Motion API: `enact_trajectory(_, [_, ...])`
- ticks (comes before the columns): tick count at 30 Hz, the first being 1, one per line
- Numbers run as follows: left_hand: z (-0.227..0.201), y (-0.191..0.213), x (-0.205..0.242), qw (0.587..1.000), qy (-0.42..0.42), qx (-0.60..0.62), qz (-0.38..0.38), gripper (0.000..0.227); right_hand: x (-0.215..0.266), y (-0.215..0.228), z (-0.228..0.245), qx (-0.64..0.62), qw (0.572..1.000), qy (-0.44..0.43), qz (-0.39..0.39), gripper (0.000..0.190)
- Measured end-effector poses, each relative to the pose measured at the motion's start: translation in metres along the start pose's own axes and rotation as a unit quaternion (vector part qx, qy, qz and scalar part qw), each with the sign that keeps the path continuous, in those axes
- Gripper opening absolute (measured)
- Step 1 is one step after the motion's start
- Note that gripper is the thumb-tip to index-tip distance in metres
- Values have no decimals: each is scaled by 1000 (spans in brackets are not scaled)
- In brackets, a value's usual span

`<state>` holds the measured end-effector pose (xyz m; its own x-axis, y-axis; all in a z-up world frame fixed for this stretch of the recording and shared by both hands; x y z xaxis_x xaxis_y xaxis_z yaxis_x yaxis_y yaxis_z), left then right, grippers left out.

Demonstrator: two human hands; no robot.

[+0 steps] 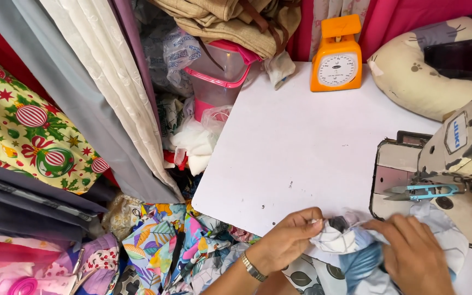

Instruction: The person prepares and smooths a piece of fabric for a pillow case, aligning the edges and flattening the material by hand on a workspace near a sewing machine.

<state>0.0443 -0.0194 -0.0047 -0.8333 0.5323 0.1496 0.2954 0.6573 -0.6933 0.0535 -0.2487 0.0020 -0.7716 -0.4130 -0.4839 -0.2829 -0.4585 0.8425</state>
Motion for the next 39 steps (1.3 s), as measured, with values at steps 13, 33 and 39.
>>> enact_trajectory(13, [-15, -2, 14, 951, -174, -235, -103, 28, -42, 31, 23, -273, 939, -175, -113, 8])
enact_trajectory(33, [64, 11, -10, 997, -32, 70, 11, 90, -49, 6, 22, -200, 955, -83, -202, 11])
enact_trajectory(39, [-1, -37, 9, 844, -202, 496, 32, 69, -24, -47, 31, -170, 982, -71, -46, 37])
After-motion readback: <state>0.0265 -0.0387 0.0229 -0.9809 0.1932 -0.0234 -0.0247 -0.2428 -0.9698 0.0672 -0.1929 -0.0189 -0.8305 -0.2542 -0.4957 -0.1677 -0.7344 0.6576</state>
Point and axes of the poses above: each hand's wrist, its own x-axis away from the middle knuckle, its own y-axis out of the back of the hand, z = x × y, the point moved 5 cm from there along -x, towards the middle knuckle, and after that the axes turned 5 degrees about x, right-handed, at the moved point
